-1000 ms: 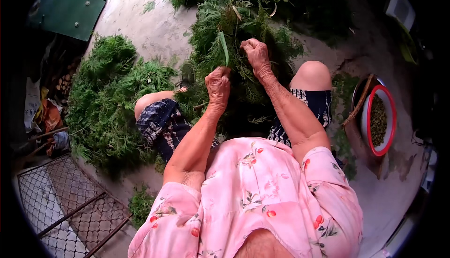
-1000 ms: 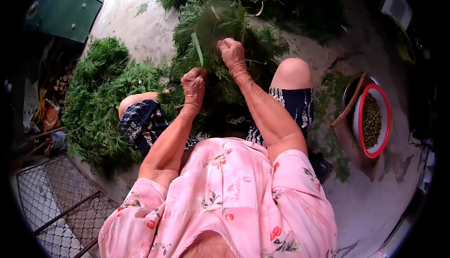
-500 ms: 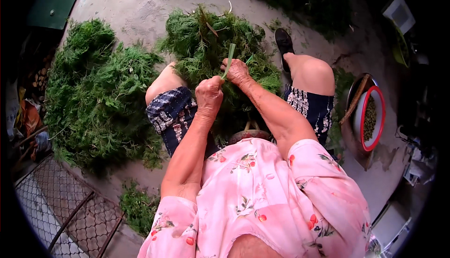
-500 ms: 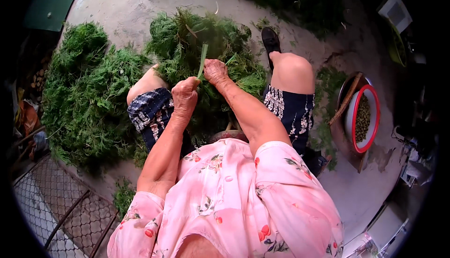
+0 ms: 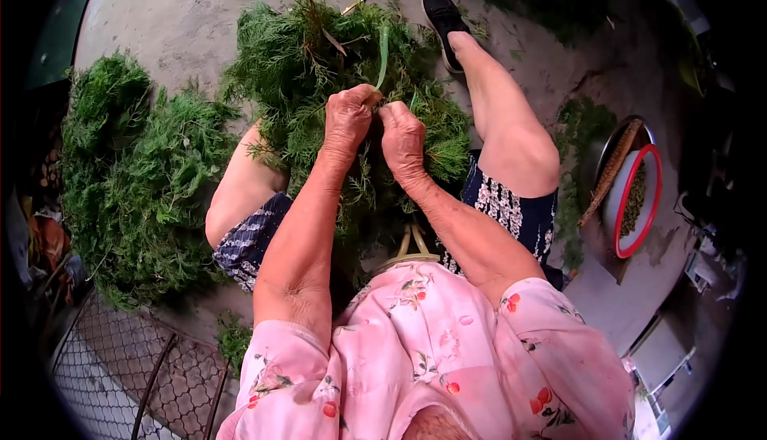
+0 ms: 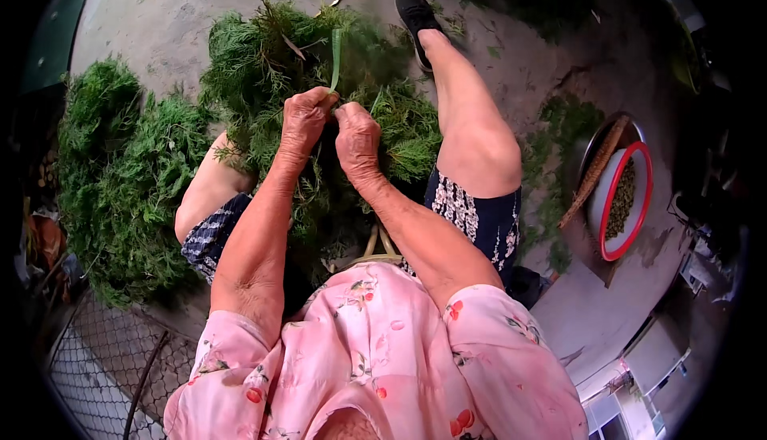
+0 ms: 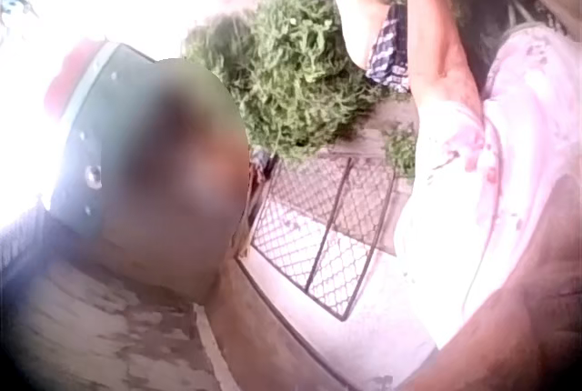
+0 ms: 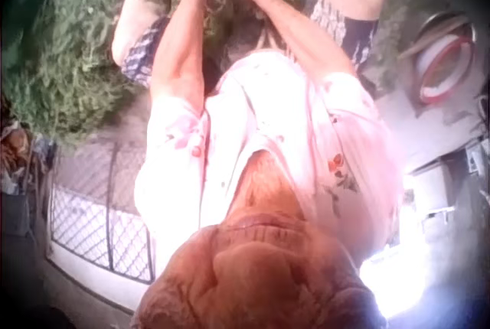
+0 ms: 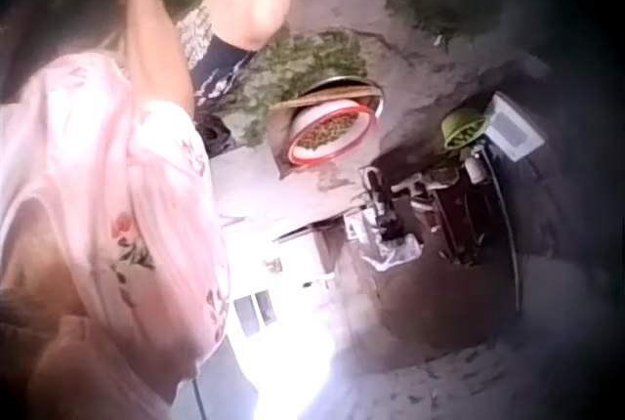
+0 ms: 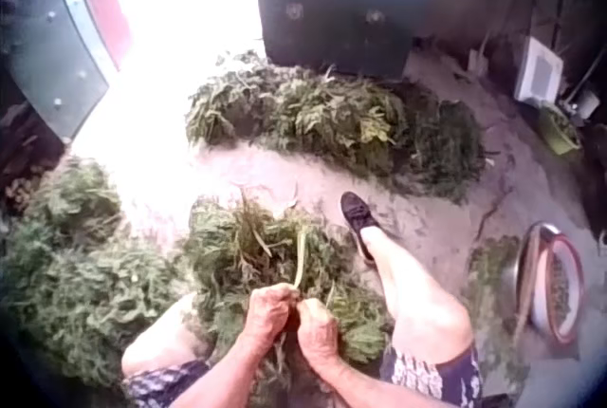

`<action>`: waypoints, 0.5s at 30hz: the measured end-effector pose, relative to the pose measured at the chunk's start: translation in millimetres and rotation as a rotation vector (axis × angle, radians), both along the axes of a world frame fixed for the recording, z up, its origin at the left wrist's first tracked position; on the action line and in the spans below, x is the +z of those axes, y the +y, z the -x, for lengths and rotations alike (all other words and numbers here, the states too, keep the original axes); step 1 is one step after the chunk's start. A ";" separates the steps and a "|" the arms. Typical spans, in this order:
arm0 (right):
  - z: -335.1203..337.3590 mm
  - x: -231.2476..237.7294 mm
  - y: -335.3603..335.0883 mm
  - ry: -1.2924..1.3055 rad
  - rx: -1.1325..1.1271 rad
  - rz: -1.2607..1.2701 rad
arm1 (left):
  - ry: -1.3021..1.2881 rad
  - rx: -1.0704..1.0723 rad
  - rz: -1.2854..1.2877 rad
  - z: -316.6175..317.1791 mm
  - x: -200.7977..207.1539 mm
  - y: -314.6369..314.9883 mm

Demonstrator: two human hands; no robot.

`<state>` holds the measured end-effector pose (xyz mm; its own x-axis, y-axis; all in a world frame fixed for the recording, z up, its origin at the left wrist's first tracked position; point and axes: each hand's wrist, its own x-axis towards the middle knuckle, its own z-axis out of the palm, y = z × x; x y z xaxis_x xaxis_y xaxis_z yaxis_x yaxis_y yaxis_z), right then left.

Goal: The person gathers and arranges branches of greenery into a bundle, binds the bundle with a plastic ribbon by hand, and then sorts and folds plastic straps by hand.

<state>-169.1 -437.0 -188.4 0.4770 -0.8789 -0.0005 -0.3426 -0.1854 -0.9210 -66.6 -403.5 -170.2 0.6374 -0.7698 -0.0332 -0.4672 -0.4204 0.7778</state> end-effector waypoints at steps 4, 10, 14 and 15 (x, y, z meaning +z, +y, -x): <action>13.2 25.2 -18.9 -0.251 -0.154 -0.268 | -0.314 -0.107 -0.073 11.2 -0.1 -6.8; 13.8 32.2 -34.7 -0.241 -0.053 0.021 | -0.516 -0.148 0.025 21.7 0.5 -5.0; 17.7 41.7 -39.6 -0.063 0.002 0.360 | -0.249 0.013 -0.135 23.5 3.5 -9.7; 18.7 38.9 -38.2 -0.058 0.052 0.191 | 0.100 0.144 -0.072 21.7 6.9 -10.8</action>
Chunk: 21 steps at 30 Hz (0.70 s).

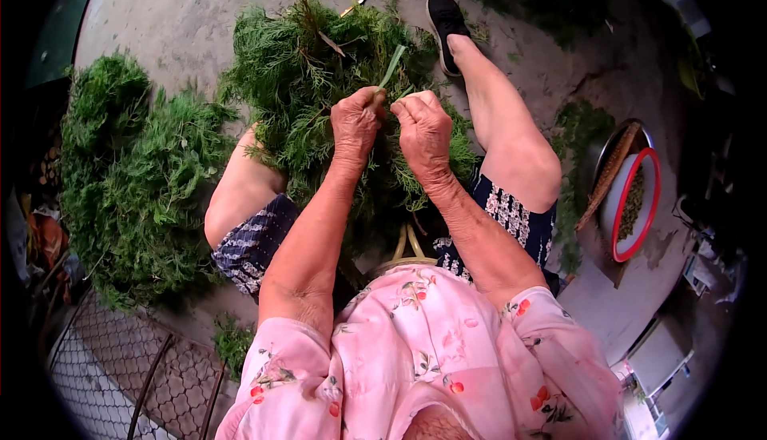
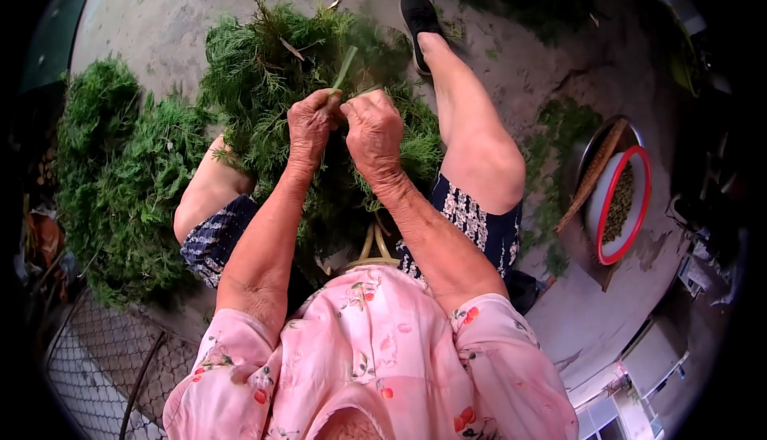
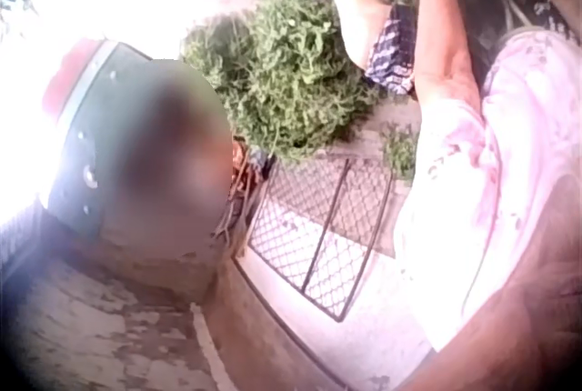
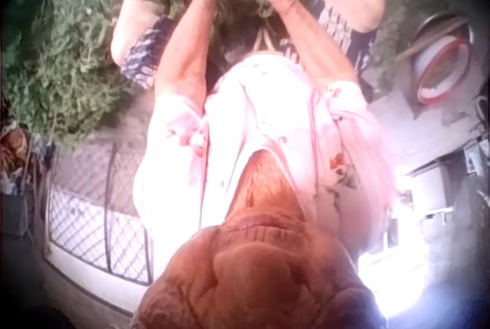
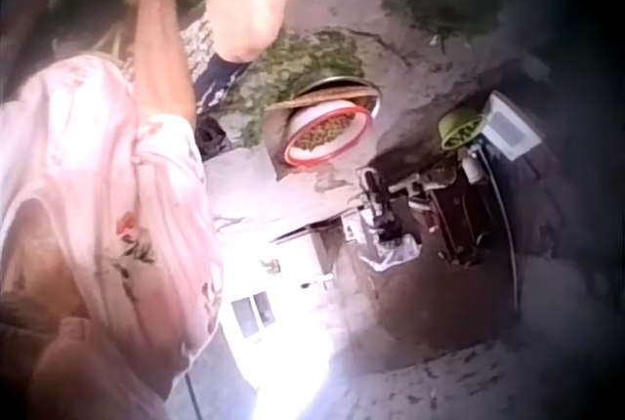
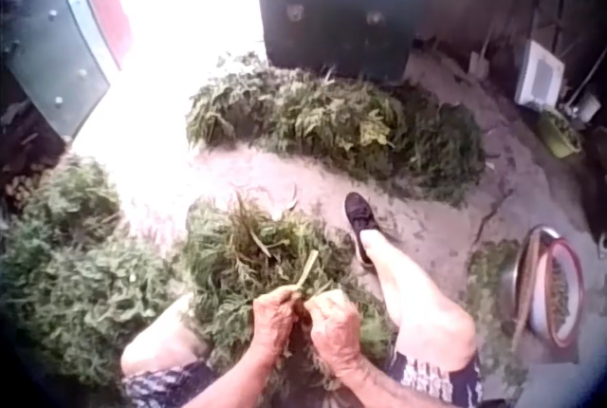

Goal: The person gathers and arranges branches of greenery into a bundle, binds the bundle with a plastic ribbon by hand, and then sorts and folds plastic straps by hand.

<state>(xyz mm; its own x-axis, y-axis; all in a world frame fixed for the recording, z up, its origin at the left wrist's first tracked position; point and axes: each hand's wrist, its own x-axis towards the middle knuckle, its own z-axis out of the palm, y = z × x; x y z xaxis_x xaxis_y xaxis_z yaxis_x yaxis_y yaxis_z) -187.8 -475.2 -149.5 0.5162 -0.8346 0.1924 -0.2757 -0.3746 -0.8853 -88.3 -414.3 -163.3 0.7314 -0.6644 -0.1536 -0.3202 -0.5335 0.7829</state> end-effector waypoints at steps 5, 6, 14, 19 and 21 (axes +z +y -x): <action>0.1 7.6 1.1 0.065 0.033 0.008 | -0.076 -0.087 0.170 7.1 -5.2 -5.9; -0.2 10.4 0.6 0.110 0.060 0.028 | -0.076 -0.120 0.185 10.4 -9.1 -4.8; 0.8 21.2 -12.1 0.183 0.213 0.116 | 0.163 -0.216 0.284 9.9 -18.2 -7.8; -1.2 32.7 -45.3 -0.068 0.076 -0.144 | 0.350 -0.129 0.239 3.1 -20.4 -5.8; 4.6 2.9 -67.2 -0.034 0.220 0.172 | 0.416 -0.171 0.129 2.2 -9.7 -9.9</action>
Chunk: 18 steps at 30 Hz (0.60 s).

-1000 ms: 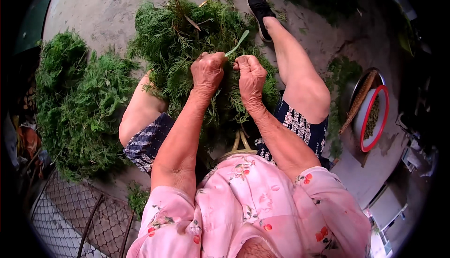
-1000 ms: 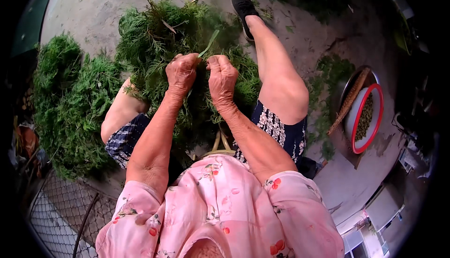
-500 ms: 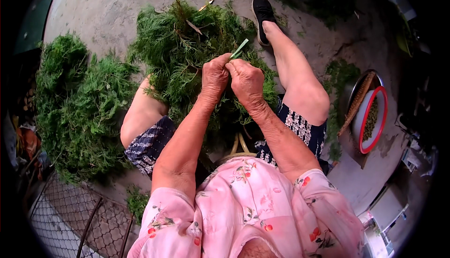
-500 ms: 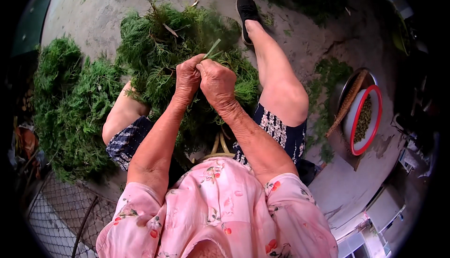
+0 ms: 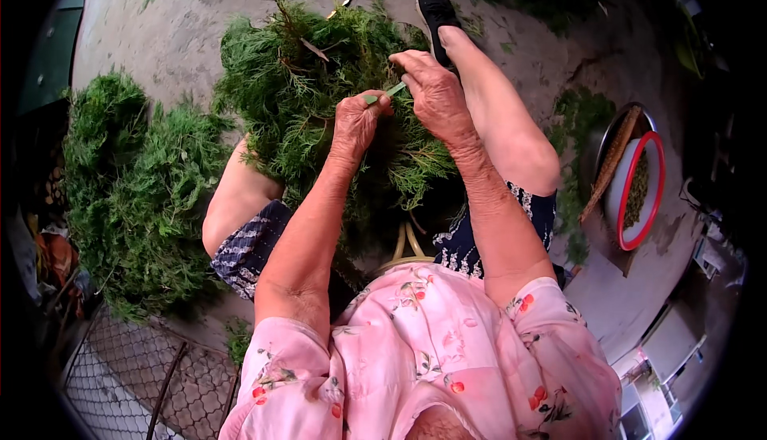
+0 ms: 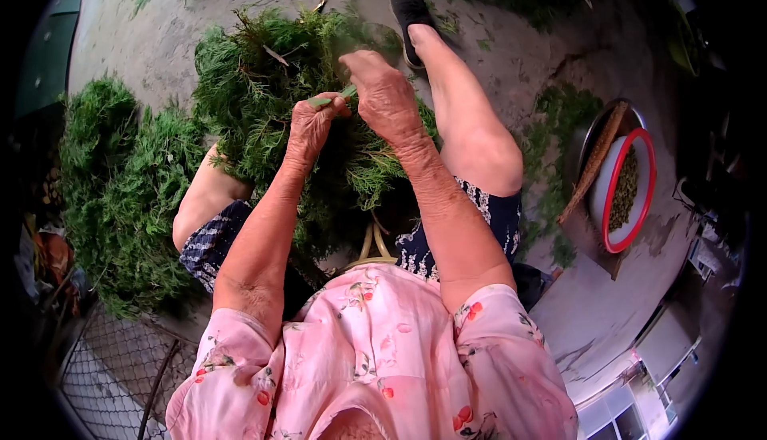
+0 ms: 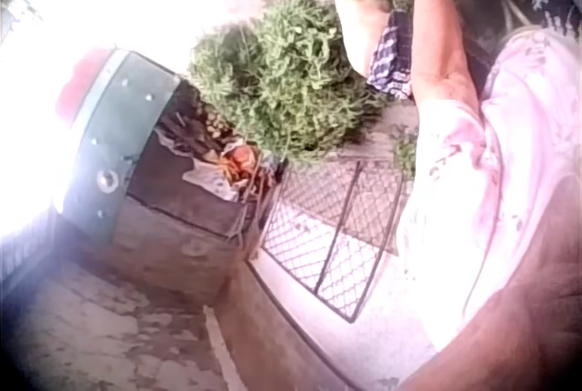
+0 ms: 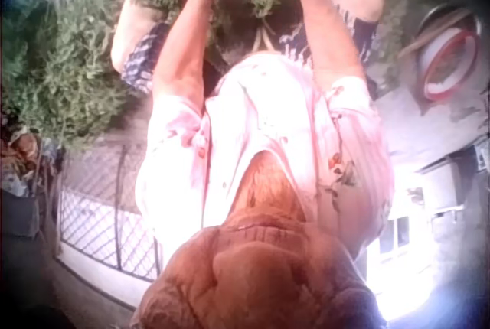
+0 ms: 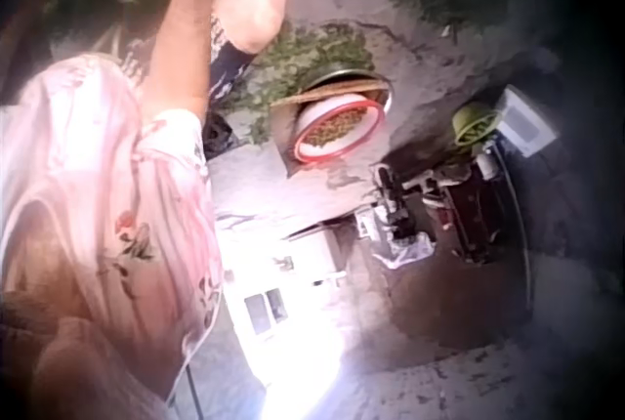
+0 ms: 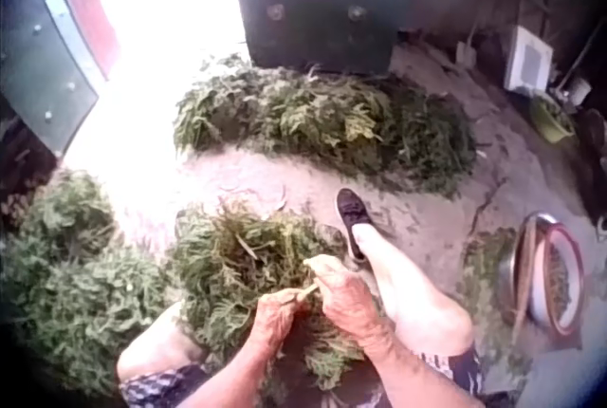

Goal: The person gathers and arranges branches of greenery into a bundle, binds the bundle with a plastic ribbon by hand, and then sorts and folds plastic straps by hand.

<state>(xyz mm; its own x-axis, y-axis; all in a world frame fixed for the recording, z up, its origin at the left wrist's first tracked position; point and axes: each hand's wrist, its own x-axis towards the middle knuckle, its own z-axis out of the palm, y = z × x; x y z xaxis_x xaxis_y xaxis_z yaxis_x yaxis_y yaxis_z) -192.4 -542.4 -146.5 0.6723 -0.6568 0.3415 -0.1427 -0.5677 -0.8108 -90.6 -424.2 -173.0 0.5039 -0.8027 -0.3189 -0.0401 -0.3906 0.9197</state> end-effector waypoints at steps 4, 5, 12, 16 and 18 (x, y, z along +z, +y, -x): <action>11.0 -11.9 6.5 0.333 0.127 -0.138 | -0.021 -0.024 -0.045 -3.3 -0.1 0.2; 13.6 -15.0 7.0 0.384 0.106 -0.154 | 0.010 -0.008 0.028 -3.8 -0.9 -0.8; 14.2 -15.8 11.5 0.502 0.118 -0.216 | 0.190 0.150 -0.113 0.8 17.0 -7.4; 10.2 -15.9 10.3 0.599 0.131 -0.281 | 0.337 0.219 -0.044 0.6 16.9 -10.4; 9.1 -19.5 7.9 0.619 0.140 -0.289 | 0.326 0.225 -0.050 2.5 17.2 -12.8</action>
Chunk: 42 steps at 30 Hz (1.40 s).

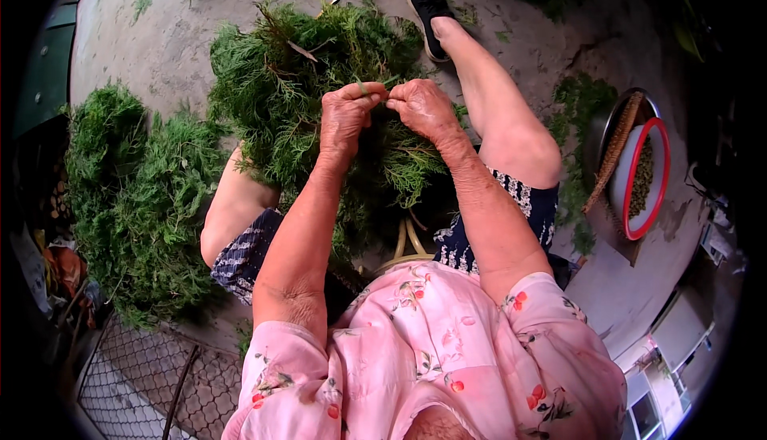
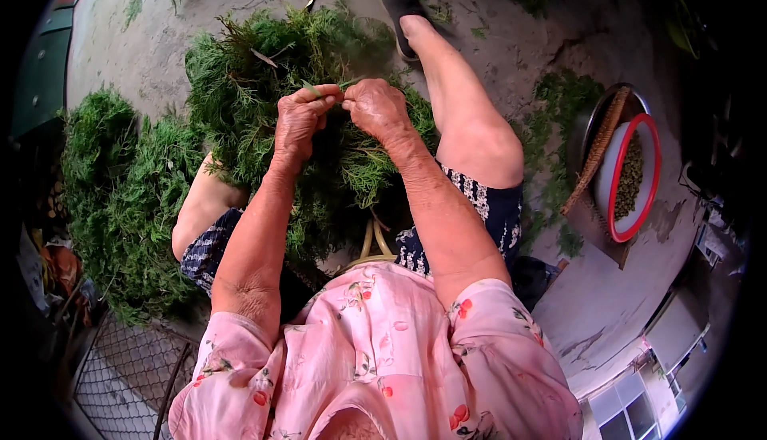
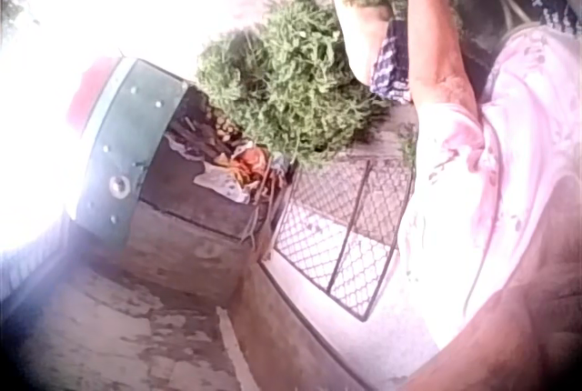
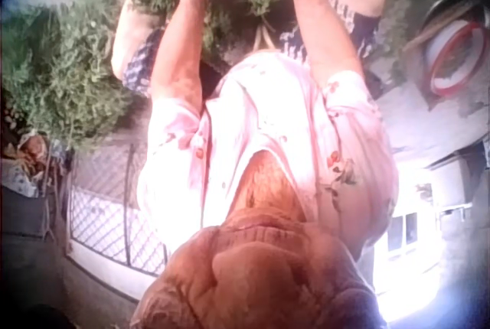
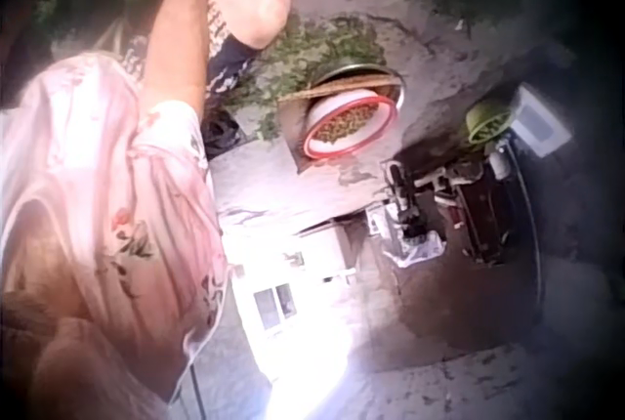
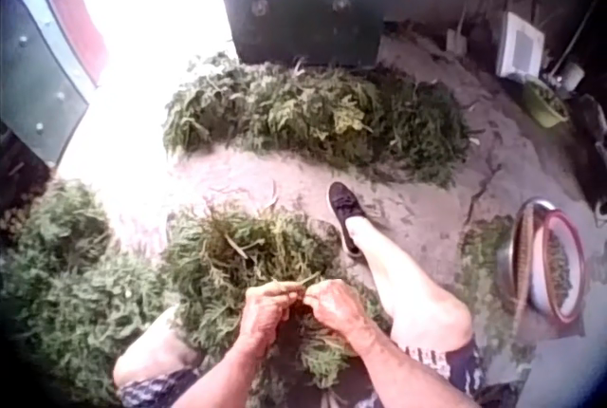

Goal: The person gathers and arranges branches of greenery into a bundle, binds the bundle with a plastic ribbon by hand, and then sorts and folds plastic straps by hand.

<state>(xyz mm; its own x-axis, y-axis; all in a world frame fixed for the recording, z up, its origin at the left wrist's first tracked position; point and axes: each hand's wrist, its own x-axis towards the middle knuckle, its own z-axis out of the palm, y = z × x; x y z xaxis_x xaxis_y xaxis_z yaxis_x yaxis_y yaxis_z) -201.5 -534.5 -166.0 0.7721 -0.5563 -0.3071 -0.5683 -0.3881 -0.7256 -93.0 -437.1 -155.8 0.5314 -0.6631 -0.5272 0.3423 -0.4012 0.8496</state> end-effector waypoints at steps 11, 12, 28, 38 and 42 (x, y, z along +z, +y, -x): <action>-22.6 -16.0 -26.5 -0.332 -0.212 -0.656 | -1.533 -0.760 0.113 -0.1 -12.7 10.0; -22.4 -19.4 -30.7 -0.248 -0.208 -0.638 | -1.560 -0.783 0.149 -1.8 -8.8 8.7; -29.8 -29.1 -23.3 -0.096 -0.197 -1.028 | -1.586 -1.083 0.332 -18.4 -7.3 10.1; -24.7 -22.7 1.2 -0.413 -0.705 -1.031 | -1.318 -0.534 0.317 -9.3 -16.8 12.3; -24.7 -14.4 7.3 -0.416 -0.750 -0.885 | -1.097 -0.211 0.186 -5.5 -22.1 12.3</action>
